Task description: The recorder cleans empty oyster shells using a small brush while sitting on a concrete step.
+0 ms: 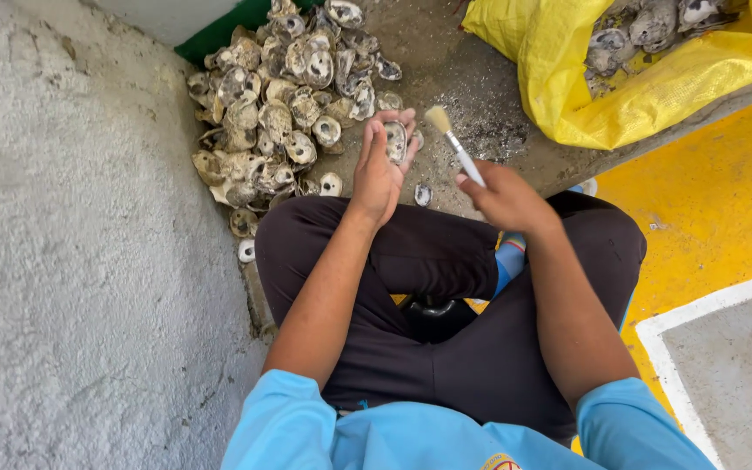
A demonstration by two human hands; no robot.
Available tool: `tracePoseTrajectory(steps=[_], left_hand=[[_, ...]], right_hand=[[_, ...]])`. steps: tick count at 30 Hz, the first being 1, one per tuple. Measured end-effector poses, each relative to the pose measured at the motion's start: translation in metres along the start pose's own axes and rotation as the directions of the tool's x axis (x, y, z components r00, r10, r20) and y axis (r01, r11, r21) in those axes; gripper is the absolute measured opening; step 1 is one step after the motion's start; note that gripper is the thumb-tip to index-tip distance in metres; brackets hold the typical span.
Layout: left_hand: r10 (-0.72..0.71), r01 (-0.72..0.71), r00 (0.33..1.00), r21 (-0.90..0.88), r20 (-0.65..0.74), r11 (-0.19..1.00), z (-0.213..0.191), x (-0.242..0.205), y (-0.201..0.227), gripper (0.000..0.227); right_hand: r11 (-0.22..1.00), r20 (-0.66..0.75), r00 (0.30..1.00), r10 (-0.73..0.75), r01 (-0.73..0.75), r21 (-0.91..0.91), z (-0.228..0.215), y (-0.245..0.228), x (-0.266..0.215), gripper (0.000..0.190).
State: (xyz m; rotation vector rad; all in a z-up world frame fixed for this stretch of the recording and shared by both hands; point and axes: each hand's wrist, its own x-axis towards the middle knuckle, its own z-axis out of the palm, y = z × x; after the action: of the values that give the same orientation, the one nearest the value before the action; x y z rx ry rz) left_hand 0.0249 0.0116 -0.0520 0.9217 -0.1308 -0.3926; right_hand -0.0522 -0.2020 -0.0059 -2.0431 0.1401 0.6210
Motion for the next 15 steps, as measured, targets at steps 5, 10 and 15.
tracePoseTrajectory(steps=[5,10,15], left_hand=[[-0.088,0.11,0.978,0.108,-0.189,0.988,-0.018,-0.003,-0.008,0.028],[-0.103,0.095,0.993,-0.12,-0.065,0.988,-0.008,-0.008,0.005,0.031],[-0.122,0.105,0.992,-0.35,-0.027,0.931,0.0,-0.008,0.017,0.04]], right_hand=[[0.693,-0.125,0.954,-0.271,0.284,0.663,-0.009,0.014,-0.008,0.026],[0.738,-0.14,0.968,-0.209,0.251,0.626,0.009,0.02,0.004,0.022],[0.908,-0.149,0.957,-0.248,0.283,0.308,0.005,-0.009,-0.012,0.025]])
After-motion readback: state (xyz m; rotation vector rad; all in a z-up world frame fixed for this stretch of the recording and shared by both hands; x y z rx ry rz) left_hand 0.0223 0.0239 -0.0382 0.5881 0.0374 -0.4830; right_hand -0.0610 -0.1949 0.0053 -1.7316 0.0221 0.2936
